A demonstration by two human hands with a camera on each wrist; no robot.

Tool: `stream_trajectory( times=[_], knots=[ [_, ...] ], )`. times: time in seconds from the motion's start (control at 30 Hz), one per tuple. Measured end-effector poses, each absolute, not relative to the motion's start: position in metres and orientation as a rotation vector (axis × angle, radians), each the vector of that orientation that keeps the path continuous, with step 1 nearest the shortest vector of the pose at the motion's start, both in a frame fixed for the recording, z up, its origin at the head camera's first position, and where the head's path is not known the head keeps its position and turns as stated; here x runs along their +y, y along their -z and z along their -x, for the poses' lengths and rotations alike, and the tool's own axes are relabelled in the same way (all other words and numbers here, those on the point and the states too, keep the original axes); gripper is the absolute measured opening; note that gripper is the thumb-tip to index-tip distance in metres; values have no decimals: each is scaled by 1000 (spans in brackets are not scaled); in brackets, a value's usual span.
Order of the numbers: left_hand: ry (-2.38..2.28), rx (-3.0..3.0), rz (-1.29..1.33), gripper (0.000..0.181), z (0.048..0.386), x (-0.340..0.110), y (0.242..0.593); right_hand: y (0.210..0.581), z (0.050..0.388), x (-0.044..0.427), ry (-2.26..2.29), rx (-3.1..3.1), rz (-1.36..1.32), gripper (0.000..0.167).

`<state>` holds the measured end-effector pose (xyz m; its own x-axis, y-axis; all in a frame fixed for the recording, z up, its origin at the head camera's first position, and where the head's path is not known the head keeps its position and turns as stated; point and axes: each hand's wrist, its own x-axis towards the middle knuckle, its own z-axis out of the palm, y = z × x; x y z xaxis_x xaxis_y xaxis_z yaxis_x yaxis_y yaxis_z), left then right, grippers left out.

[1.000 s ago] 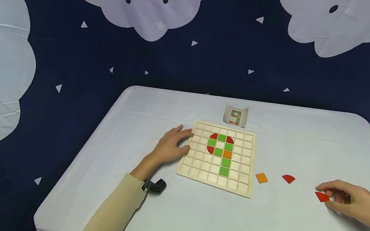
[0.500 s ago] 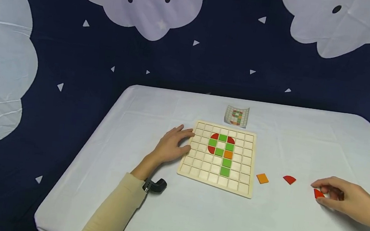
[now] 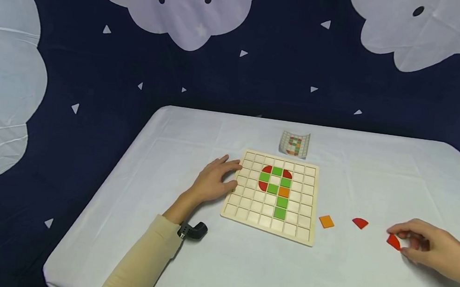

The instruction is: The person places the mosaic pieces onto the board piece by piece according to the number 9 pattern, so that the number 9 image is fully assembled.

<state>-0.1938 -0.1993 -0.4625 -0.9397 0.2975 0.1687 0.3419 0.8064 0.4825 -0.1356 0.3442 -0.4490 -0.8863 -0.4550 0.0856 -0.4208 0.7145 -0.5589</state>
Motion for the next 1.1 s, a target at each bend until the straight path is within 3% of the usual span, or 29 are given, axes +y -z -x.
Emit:
stream_trajectory(
  times=[0.37, 0.73, 1.1],
  knots=[
    [801, -2915, 496, 50, 194, -199, 464, 446, 138, 328, 948, 2819, 853, 41],
    [788, -2919, 504, 50, 195, -199, 464, 448, 136, 339, 873, 2871, 709, 33],
    [779, -2926, 503, 50, 195, -199, 462, 447, 139, 329, 878, 2885, 760, 32]
  ],
)
